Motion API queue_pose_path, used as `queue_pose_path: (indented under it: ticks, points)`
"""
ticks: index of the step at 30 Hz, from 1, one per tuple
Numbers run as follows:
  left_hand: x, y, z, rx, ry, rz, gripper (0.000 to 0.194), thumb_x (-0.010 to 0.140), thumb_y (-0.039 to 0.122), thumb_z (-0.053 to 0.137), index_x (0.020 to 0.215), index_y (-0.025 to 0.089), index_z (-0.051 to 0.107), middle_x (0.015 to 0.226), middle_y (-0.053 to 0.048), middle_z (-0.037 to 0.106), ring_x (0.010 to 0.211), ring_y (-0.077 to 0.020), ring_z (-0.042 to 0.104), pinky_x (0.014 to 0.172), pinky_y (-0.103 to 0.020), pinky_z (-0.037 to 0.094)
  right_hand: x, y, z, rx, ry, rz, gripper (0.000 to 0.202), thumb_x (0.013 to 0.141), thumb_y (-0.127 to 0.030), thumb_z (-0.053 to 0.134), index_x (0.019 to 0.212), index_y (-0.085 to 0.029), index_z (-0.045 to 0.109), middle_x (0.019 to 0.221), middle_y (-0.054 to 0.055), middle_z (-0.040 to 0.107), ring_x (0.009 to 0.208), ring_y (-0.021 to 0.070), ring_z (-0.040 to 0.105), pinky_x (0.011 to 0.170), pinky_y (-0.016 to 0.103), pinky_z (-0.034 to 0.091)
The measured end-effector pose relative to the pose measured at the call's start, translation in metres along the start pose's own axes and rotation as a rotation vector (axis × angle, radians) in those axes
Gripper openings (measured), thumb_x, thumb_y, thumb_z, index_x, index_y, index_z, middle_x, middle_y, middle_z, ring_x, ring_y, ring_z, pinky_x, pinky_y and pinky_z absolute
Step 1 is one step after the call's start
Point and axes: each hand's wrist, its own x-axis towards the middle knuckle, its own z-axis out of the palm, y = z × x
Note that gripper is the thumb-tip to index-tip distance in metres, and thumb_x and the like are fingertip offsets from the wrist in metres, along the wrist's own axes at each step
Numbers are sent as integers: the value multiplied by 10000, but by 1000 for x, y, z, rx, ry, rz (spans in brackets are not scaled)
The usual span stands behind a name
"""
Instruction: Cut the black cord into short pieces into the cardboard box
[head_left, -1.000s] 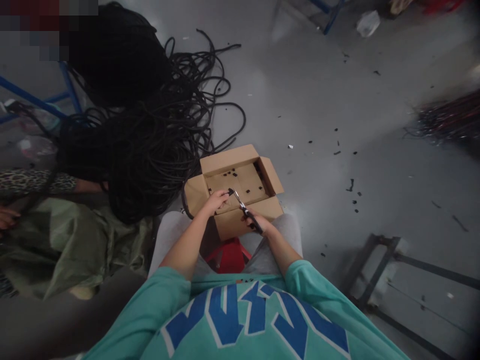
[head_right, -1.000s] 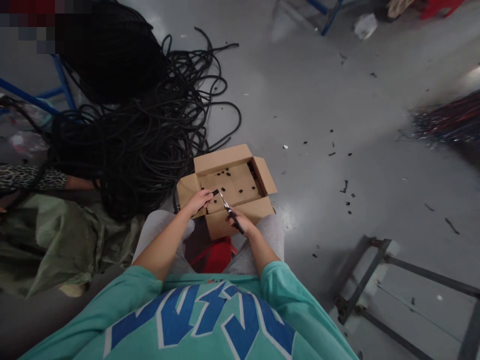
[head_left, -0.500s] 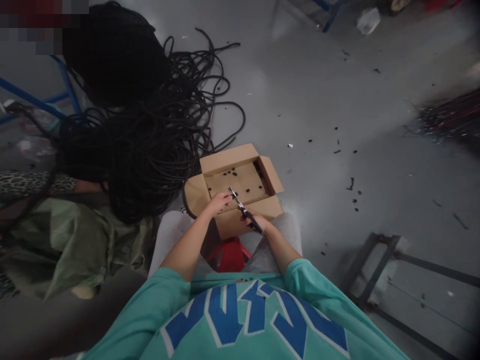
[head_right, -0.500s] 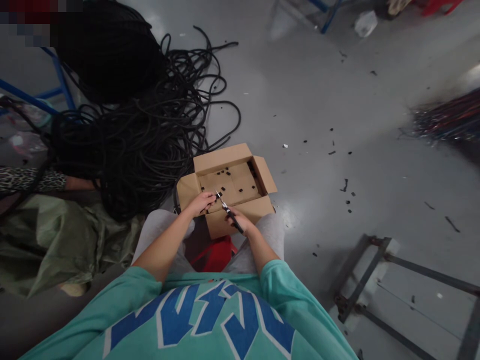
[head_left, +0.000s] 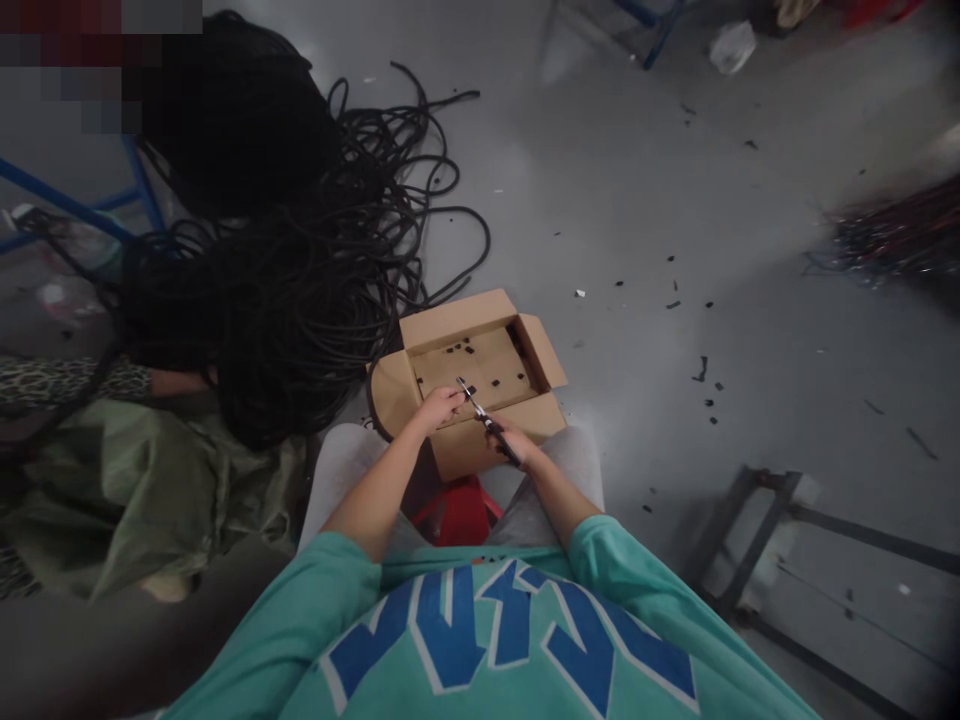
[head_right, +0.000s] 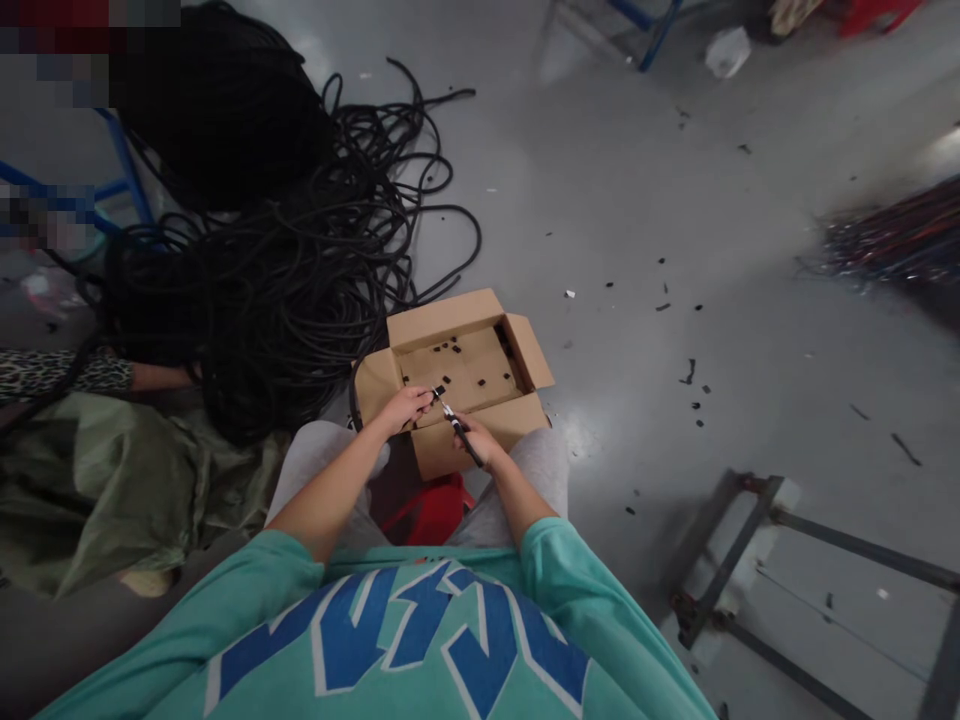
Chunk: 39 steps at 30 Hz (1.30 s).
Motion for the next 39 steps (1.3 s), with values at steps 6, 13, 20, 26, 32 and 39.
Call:
queue_pose_path:
  ticks: [6,13,20,26,32,39]
  points:
    - [3,-1,1,17,28,7,162,770,188,431,621,124,443,452,58,395,293,-4,241,342,-173,122,4,5,3,21,53,5,614,469,-76,454,1071,-187,504,477,-88,404,366,45,291,372,183,214]
    - [9,-7,-1,57,46,-12,180,788,189,388,622,132,426,466,58,405,290,-8,246,341,-175,129,2,6,6,-26,110,-13,565,490,-74,471,1044,-173,531,464,-95,387,361,39,316,383,172,259]
    - [12,-12,-3,73,40,-18,185,783,180,380,605,137,415,456,59,398,301,-13,251,358,-171,162,3,7,7,-99,130,-38,555,499,-70,487,1040,-167,558,474,-82,411,409,49,347,426,174,283]
    - [14,-11,-9,174,40,-19,205,748,216,433,559,141,411,429,59,383,301,-20,231,352,-182,130,0,3,6,-97,81,-28,598,514,-85,487,1103,-183,519,541,-64,452,457,58,352,462,174,302]
    - [14,-12,-16,203,-92,-58,166,688,267,506,603,126,495,405,61,368,308,-20,198,355,-182,93,0,0,3,-105,9,-29,648,506,-75,462,1143,-189,480,641,-31,517,523,84,389,486,185,321]
    - [20,-11,-21,204,-82,-74,199,637,310,570,580,126,523,389,43,398,304,-25,215,345,-186,106,3,3,5,-124,60,-13,589,509,-67,468,1082,-188,533,543,-48,475,448,68,360,448,187,303]
